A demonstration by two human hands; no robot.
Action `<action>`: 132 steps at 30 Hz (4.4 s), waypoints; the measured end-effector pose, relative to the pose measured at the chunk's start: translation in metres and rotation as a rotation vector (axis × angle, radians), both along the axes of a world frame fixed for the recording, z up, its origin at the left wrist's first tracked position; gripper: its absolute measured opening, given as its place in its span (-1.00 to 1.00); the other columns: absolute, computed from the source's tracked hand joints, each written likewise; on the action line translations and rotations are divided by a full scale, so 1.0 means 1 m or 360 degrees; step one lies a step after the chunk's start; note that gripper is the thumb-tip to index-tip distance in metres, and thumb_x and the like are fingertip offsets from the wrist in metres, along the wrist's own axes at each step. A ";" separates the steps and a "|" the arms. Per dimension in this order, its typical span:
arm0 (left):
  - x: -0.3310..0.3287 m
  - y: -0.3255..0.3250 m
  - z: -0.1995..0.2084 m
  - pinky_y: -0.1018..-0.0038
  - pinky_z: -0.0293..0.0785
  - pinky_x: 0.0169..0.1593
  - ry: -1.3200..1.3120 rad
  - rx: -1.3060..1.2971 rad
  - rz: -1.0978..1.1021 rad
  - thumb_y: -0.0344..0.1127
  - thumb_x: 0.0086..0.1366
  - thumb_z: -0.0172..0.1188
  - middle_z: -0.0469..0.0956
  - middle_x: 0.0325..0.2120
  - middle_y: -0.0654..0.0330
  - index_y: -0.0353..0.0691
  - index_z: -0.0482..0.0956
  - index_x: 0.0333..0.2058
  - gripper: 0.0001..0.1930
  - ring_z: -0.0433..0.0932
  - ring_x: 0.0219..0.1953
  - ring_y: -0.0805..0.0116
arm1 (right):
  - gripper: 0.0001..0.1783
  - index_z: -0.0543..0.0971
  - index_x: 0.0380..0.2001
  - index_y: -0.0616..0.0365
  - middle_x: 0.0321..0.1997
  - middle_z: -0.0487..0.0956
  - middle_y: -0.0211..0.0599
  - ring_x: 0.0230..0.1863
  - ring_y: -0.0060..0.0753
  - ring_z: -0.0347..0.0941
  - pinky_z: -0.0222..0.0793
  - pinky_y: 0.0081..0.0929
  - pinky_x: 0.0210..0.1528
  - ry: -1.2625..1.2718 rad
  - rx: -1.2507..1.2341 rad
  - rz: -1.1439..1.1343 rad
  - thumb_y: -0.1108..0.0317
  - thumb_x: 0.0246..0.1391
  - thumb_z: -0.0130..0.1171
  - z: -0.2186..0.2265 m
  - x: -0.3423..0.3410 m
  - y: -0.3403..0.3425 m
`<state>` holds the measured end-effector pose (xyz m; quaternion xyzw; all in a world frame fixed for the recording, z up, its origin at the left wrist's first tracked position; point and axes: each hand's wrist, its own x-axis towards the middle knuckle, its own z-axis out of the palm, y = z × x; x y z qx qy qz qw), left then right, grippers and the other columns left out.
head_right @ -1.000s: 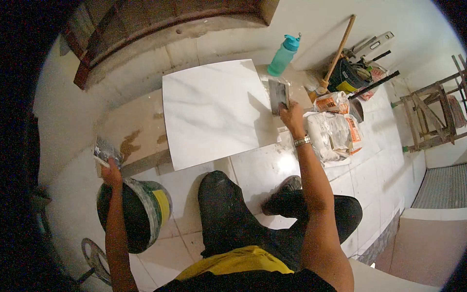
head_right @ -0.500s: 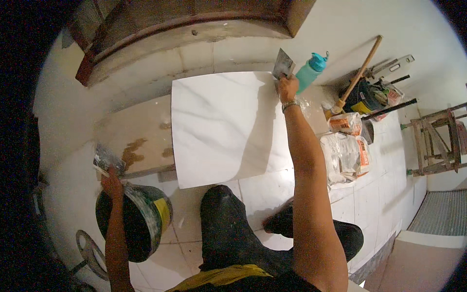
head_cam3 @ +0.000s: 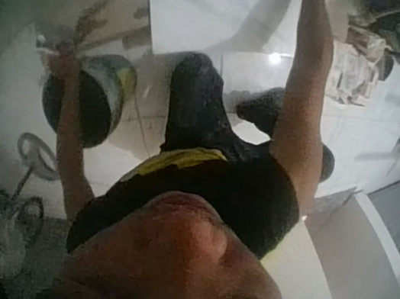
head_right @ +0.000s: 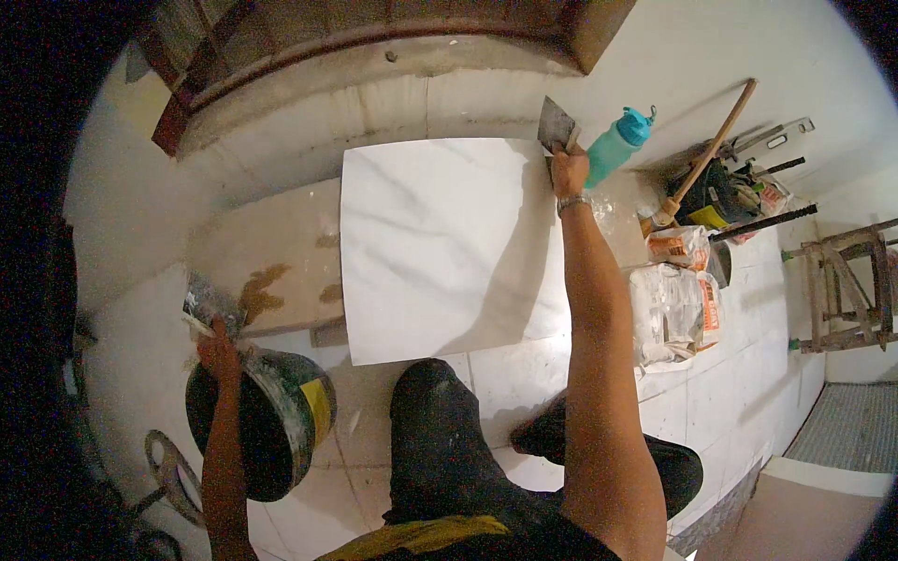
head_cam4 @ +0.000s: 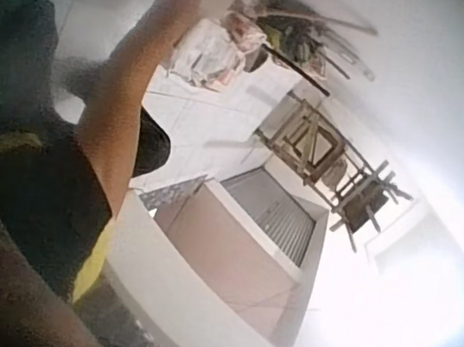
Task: The person cleans a tile with putty knives, scoops powder from a bag onto the tile using a putty knife, and spreads the powder on the tile.
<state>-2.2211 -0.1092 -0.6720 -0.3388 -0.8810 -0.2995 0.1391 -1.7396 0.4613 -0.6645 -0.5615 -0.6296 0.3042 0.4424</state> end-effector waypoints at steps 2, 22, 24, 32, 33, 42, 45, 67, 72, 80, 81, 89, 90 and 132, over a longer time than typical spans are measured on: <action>0.014 0.022 -0.009 0.15 0.35 -0.30 -0.0173 0.0001 0.0081 -0.01 0.31 0.06 0.55 -0.51 -0.11 -0.50 0.51 -0.38 -0.50 0.51 -0.45 -0.01 | -0.78 0.58 -0.22 0.33 -0.27 0.59 -0.38 -0.31 -0.47 0.43 0.35 -0.53 -0.22 0.0286 -0.0070 0.0029 0.47 0.04 0.20 -0.007 0.014 0.016; 0.046 0.050 0.041 0.09 0.37 -0.14 -0.0397 0.0121 0.0155 -0.03 0.26 0.04 0.57 -0.31 -0.24 -0.52 0.52 -0.22 -0.49 0.52 -0.25 -0.23 | -0.79 0.54 -0.25 0.25 -0.45 0.48 -0.52 -0.45 -0.57 0.36 0.28 -0.53 -0.41 0.0610 -0.0030 0.0044 0.42 0.02 0.23 -0.010 0.071 -0.039; 0.042 0.050 0.034 0.09 0.37 -0.16 -0.0342 0.0031 0.0172 -0.04 0.26 0.04 0.57 -0.33 -0.24 -0.52 0.53 -0.24 -0.50 0.52 -0.28 -0.23 | -0.78 0.53 -0.26 0.25 -0.49 0.46 -0.56 -0.51 -0.58 0.33 0.25 -0.55 -0.47 0.0452 -0.0031 0.0017 0.38 0.03 0.24 -0.012 0.087 -0.051; 0.027 0.041 0.024 0.08 0.38 -0.18 -0.0265 0.0113 0.0154 0.01 0.26 0.06 0.58 -0.38 -0.24 -0.53 0.54 -0.32 -0.47 0.54 -0.30 -0.22 | -0.68 0.56 -0.28 0.33 -0.48 0.49 -0.57 -0.51 -0.59 0.33 0.28 -0.48 -0.45 0.0373 -0.0458 0.0309 0.26 0.04 0.27 0.034 0.138 -0.167; 0.028 0.047 0.019 0.08 0.38 -0.18 -0.0282 0.0121 0.0123 0.01 0.26 0.06 0.58 -0.38 -0.24 -0.53 0.54 -0.32 -0.47 0.54 -0.30 -0.22 | -0.68 0.56 -0.28 0.33 -0.48 0.49 -0.57 -0.51 -0.59 0.33 0.28 -0.48 -0.45 0.0361 -0.0444 0.0278 0.26 0.04 0.27 0.031 0.156 -0.178; 0.026 0.042 0.024 0.06 0.38 -0.21 -0.0369 0.0005 0.0122 0.01 0.27 0.06 0.56 -0.43 -0.28 -0.56 0.53 -0.35 -0.46 0.54 -0.34 -0.22 | -0.73 0.57 -0.25 0.33 -0.35 0.64 -0.10 -0.33 -0.33 0.51 0.40 -0.33 -0.20 -0.0690 -0.0531 0.0443 0.36 0.02 0.17 0.071 0.254 -0.299; 0.042 0.047 0.045 0.06 0.38 -0.21 -0.0358 -0.0075 0.0266 -0.01 0.28 0.05 0.56 -0.41 -0.27 -0.55 0.54 -0.35 -0.47 0.55 -0.33 -0.22 | -0.72 0.53 -0.22 0.31 -0.31 0.56 0.19 -0.23 0.21 0.50 0.40 -0.12 -0.18 -0.1054 -0.0169 0.0300 0.42 -0.04 0.12 0.124 0.223 -0.272; 0.047 0.044 0.049 0.19 0.40 -0.07 -0.0745 -0.0014 0.0468 -0.10 0.28 0.11 0.60 -0.28 -0.14 -0.49 0.54 -0.20 -0.56 0.57 -0.21 -0.06 | -0.72 0.64 -0.32 -0.03 -0.24 0.62 -0.37 -0.07 -0.26 0.45 0.31 -0.20 -0.01 -0.2358 0.0825 0.0845 0.49 -0.06 0.01 0.096 -0.030 0.072; 0.043 0.045 0.032 0.18 0.39 -0.06 -0.0506 0.0082 0.0398 -0.10 0.28 0.12 0.60 -0.29 -0.16 -0.50 0.54 -0.21 -0.56 0.56 -0.21 -0.06 | -0.68 0.62 -0.34 0.04 -0.27 0.59 -0.28 -0.13 -0.15 0.43 0.31 -0.21 0.00 -0.2172 0.1163 0.1007 0.57 -0.16 -0.03 0.083 -0.019 0.112; 0.043 0.045 0.032 0.13 0.38 -0.04 -0.0440 0.0036 0.0397 -0.04 0.28 0.12 0.59 -0.31 -0.20 -0.47 0.57 -0.24 -0.53 0.54 -0.20 -0.15 | -0.63 0.61 -0.30 0.11 -0.31 0.58 -0.07 -0.17 0.03 0.43 0.35 -0.11 -0.05 -0.1735 0.1283 0.1230 0.58 -0.26 0.00 0.076 -0.047 0.090; 0.042 0.042 0.033 0.13 0.39 -0.05 -0.0281 0.0049 0.0334 -0.03 0.28 0.12 0.58 -0.32 -0.21 -0.47 0.57 -0.25 -0.53 0.54 -0.22 -0.18 | -0.62 0.60 -0.26 0.12 -0.27 0.57 -0.03 -0.16 0.06 0.43 0.34 -0.11 -0.04 -0.1682 0.1219 0.1263 0.55 -0.24 0.00 0.066 -0.083 0.072; 0.044 0.038 0.048 0.14 0.39 -0.10 -0.0702 0.0087 0.0370 -0.03 0.27 0.12 0.57 -0.35 -0.26 -0.48 0.57 -0.27 -0.53 0.53 -0.22 -0.23 | -0.65 0.57 -0.24 0.16 -0.22 0.58 -0.12 -0.11 0.01 0.41 0.27 -0.12 0.02 -0.1896 0.1091 0.1192 0.52 -0.21 0.04 0.063 -0.100 0.051; 0.046 0.039 0.050 0.13 0.39 -0.12 -0.0605 0.0222 0.0212 -0.04 0.27 0.12 0.57 -0.36 -0.26 -0.48 0.57 -0.28 -0.53 0.54 -0.23 -0.22 | -0.63 0.58 -0.24 0.15 -0.20 0.59 -0.17 -0.09 -0.03 0.41 0.26 -0.13 0.04 -0.1910 0.0989 0.1128 0.54 -0.22 0.04 0.072 -0.077 0.058; 0.055 0.058 0.051 0.09 0.37 -0.08 -0.0716 -0.0076 0.0348 -0.05 0.29 0.05 0.55 -0.21 -0.21 -0.52 0.51 -0.17 -0.50 0.52 -0.16 -0.16 | -0.81 0.53 -0.32 0.18 -0.27 0.51 -0.09 -0.24 -0.05 0.45 0.41 -0.15 -0.30 -0.1544 0.0919 0.0489 0.34 0.07 0.00 0.033 -0.022 -0.101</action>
